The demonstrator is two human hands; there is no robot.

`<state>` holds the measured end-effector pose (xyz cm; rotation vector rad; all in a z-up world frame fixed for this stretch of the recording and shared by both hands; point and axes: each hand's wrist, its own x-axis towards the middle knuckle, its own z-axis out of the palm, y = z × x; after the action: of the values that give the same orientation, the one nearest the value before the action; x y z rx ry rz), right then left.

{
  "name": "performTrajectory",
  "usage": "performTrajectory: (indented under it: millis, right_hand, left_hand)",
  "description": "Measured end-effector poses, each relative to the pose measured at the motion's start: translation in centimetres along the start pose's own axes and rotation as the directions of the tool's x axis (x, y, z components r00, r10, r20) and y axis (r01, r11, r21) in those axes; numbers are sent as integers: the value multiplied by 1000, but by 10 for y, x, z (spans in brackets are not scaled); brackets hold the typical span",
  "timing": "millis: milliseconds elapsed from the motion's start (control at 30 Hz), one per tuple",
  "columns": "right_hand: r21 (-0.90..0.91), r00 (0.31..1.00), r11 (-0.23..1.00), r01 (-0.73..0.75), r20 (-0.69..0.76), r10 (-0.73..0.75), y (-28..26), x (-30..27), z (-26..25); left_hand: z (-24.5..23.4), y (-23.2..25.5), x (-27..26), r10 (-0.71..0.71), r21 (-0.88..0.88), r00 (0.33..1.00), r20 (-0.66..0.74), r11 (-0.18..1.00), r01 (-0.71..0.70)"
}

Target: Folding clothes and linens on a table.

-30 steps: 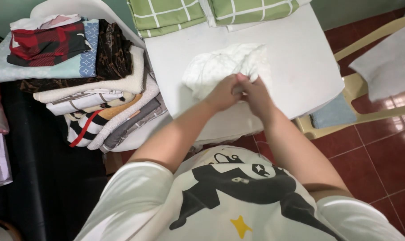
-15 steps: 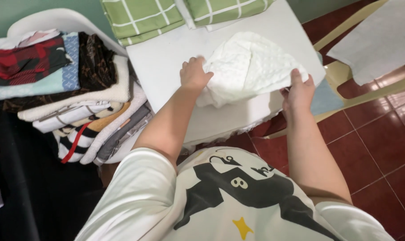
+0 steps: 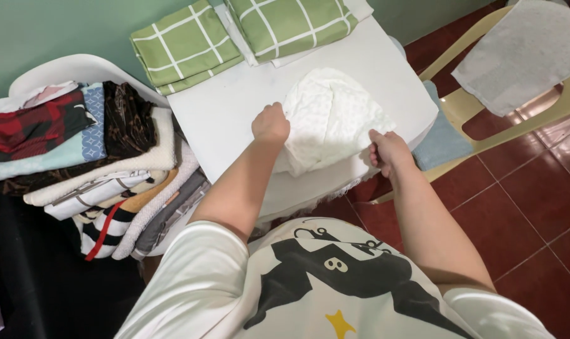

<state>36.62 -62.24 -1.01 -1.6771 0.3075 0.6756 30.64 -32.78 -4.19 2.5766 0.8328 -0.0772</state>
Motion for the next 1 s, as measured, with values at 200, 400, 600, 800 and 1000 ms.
performTrajectory:
  millis: [200, 400, 600, 800, 1000]
  right_hand:
    - [75, 980, 980, -186, 88, 179, -7, 6, 12]
    - [88, 982, 986, -141, 140, 128, 2, 39, -5]
    - [241, 998, 970, 42, 25, -49, -74, -30, -14]
    - [356, 903, 837, 415, -45, -428, -87, -5, -46]
    - [276, 969, 930, 245, -38, -244, -111, 13, -37]
  left_hand:
    - [-19, 7, -14, -110, -32, 980, 164, 993, 117]
    - [-38, -11, -18, 33, -366, 974, 224, 929, 52]
    - [-81, -28, -21, 262, -805, 834, 486, 506, 310]
    - [-115, -28, -39, 208, -778, 850, 483, 547, 308]
    - [-148, -39, -30, 56, -821, 913, 404, 464, 334]
